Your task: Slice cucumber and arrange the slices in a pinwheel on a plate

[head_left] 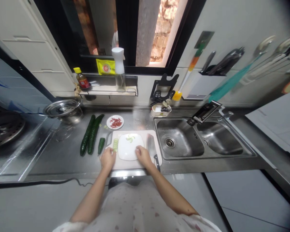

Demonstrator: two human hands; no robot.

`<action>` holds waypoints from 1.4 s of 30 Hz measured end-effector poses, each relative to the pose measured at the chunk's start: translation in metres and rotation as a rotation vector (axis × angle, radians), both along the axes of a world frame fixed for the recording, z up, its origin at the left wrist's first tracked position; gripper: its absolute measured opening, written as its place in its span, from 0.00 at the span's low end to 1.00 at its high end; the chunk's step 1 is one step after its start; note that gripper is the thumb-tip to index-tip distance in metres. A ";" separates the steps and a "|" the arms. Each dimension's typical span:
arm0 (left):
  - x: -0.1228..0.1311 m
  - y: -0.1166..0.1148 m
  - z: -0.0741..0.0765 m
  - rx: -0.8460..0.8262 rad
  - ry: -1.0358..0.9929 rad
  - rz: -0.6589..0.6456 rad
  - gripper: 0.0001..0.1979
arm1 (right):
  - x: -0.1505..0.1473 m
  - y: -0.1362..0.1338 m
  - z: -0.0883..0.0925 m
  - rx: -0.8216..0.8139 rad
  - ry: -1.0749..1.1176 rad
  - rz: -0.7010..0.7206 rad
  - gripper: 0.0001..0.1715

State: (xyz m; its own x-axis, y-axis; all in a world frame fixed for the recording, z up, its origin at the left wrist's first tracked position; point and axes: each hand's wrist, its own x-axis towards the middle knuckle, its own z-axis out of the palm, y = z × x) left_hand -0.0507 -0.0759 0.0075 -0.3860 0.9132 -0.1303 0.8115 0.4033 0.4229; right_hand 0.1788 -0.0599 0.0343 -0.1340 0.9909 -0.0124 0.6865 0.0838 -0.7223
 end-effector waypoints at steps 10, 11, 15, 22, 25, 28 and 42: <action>-0.004 -0.003 -0.004 0.104 -0.282 0.078 0.08 | 0.002 -0.001 0.000 -0.006 0.006 -0.006 0.15; -0.005 -0.003 -0.003 0.132 -0.329 0.085 0.09 | 0.002 -0.001 0.001 -0.002 0.010 -0.005 0.15; -0.004 0.000 0.010 0.237 -0.556 0.105 0.13 | -0.003 -0.002 0.007 0.021 0.042 0.012 0.15; 0.022 0.007 0.041 0.306 -0.799 -0.127 0.11 | -0.029 -0.005 0.030 -0.032 0.275 0.141 0.18; 0.034 0.005 0.049 0.297 -0.835 -0.178 0.11 | -0.035 -0.006 0.036 -0.074 0.374 0.183 0.14; 0.041 0.002 0.054 0.268 -0.828 -0.186 0.10 | -0.034 -0.006 0.037 -0.105 0.393 0.172 0.11; 0.050 -0.006 0.066 0.202 -0.972 -0.216 0.17 | -0.029 -0.008 0.043 -0.118 0.500 0.094 0.12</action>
State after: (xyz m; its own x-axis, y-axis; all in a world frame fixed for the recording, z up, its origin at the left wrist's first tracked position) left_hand -0.0003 -0.0816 0.0730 -0.0193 0.9906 -0.1357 0.1270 0.1371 0.9824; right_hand 0.1497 -0.0680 0.0777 -0.2402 0.9701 -0.0347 0.2486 0.0269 -0.9682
